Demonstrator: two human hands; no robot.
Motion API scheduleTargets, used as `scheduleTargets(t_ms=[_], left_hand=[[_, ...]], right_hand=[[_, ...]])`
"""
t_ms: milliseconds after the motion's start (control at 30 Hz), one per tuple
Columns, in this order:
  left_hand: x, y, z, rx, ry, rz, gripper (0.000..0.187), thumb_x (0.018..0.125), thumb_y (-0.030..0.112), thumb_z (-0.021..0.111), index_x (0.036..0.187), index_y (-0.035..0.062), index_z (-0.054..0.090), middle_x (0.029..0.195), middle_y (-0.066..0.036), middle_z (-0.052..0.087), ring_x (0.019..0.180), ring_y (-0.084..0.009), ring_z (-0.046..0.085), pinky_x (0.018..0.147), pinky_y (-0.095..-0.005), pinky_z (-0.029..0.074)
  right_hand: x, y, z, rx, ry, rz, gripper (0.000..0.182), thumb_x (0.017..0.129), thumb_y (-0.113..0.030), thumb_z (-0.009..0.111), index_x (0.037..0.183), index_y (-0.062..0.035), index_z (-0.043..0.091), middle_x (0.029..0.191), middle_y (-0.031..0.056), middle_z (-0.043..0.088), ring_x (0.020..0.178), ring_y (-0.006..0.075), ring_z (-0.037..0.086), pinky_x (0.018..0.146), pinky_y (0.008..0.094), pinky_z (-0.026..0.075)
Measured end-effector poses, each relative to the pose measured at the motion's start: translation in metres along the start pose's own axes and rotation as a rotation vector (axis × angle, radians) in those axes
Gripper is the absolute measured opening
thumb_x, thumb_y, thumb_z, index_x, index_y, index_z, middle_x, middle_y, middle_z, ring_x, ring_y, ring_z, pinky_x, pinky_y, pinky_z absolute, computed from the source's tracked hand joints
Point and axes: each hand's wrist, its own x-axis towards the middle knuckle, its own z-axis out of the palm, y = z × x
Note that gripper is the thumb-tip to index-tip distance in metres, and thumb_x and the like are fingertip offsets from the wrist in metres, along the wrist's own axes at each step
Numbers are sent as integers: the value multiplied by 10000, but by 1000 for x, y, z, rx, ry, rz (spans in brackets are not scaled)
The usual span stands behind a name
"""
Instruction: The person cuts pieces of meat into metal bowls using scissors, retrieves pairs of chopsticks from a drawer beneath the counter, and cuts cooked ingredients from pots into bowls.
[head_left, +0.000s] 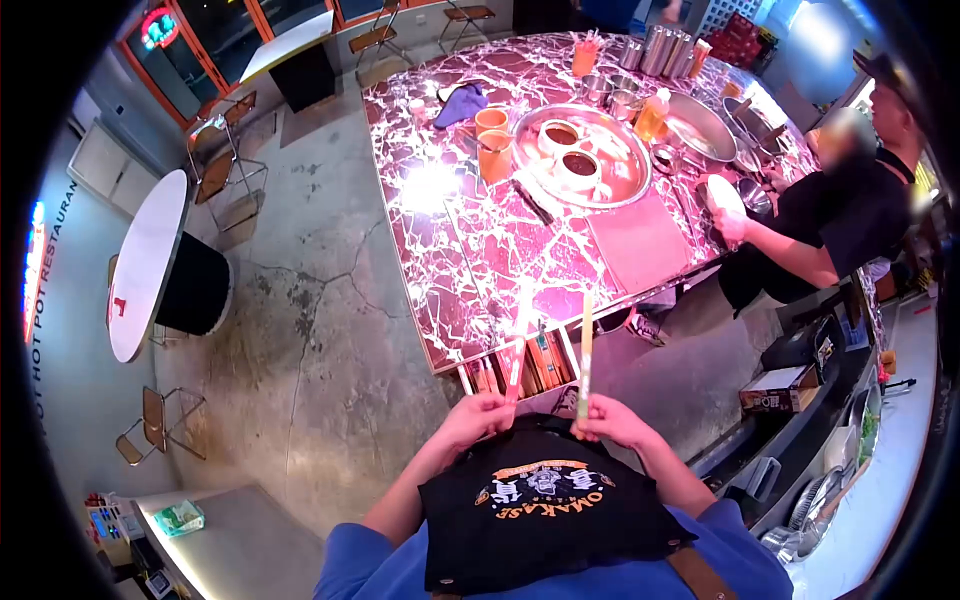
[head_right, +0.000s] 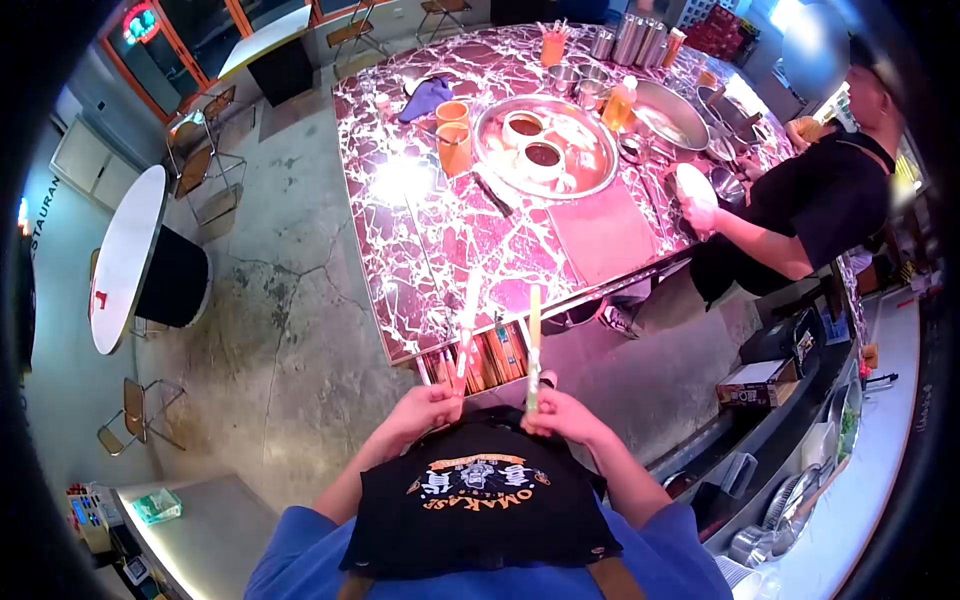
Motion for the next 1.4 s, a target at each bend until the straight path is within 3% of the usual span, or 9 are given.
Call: scheduleTargets(t_ms=[267, 600, 800, 1000, 1067, 1167, 1267, 1333, 1400], left_hand=[[64, 20, 40, -284, 318, 203, 162, 941, 123, 579, 995, -10, 653, 737, -11, 603, 592, -76, 536, 558, -203, 457], [116, 58, 72, 68, 331, 334, 445, 977, 158, 503, 1409, 70, 439, 882, -40, 639, 701, -105, 603, 637, -244, 513], [117, 60, 70, -36, 503, 258, 436, 966, 192, 564, 1369, 45, 491, 929, -19, 639, 734, -89, 582, 646, -221, 490], [78, -55, 47, -504, 873, 262, 319, 980, 175, 538, 1264, 32, 562, 927, -44, 646, 738, -101, 609, 619, -226, 502], [50, -82, 63, -655, 1021, 230, 311, 975, 215, 554, 1236, 47, 574, 912, -50, 648, 727, -110, 611, 606, -240, 508], [21, -126, 91, -829, 1161, 212, 295, 975, 222, 554, 1211, 47, 579, 894, -56, 646, 696, -116, 601, 592, -242, 506], [9, -152, 105, -1012, 1233, 189, 275, 979, 232, 546, 1191, 60, 578, 857, -55, 635, 665, -119, 588, 558, -240, 494], [14, -160, 103, -1014, 1227, 161, 286, 973, 246, 557, 1196, 70, 584, 865, -61, 645, 681, -123, 601, 543, -244, 490], [18, -155, 99, -930, 1159, 122, 293, 971, 241, 562, 1203, 65, 589, 886, -68, 658, 705, -131, 617, 564, -248, 495]], right_hand=[[86, -50, 34, -145, 174, -116, 175, 943, -137, 586, 1050, -2, 616, 694, -28, 559, 574, 55, 491, 513, 212, 402], [157, -77, -56, -181, 258, -349, 207, 949, -192, 586, 1026, -14, 657, 813, 14, 660, 709, 86, 597, 645, 227, 476], [198, -265, -122, -507, 395, -528, 235, 962, -204, 553, 1061, 9, 559, 736, 69, 656, 547, 138, 614, 508, 283, 501], [313, -340, -204, -1176, 70, 85, 194, 896, -160, 561, 929, 21, 621, 674, 89, 652, 510, 158, 623, 399, 314, 450], [303, -389, -179, -1262, 116, 17, 205, 870, -116, 557, 714, -10, 636, 616, 68, 640, 484, 143, 596, 419, 301, 453], [399, -425, -218, -1207, 23, 169, 185, 839, -156, 606, 713, -28, 651, 584, 70, 606, 444, 160, 546, 378, 339, 405], [383, -463, -169, -1495, 84, 104, 233, 824, -185, 637, 670, -11, 664, 585, 95, 608, 473, 208, 556, 443, 367, 448], [399, -455, -163, -1715, 174, -235, 237, 814, -210, 655, 740, 13, 685, 659, 153, 647, 601, 261, 637, 558, 393, 508], [360, -428, -134, -1321, 621, -545, 306, 797, -266, 676, 914, 16, 684, 865, 215, 677, 856, 347, 669, 720, 421, 521]])
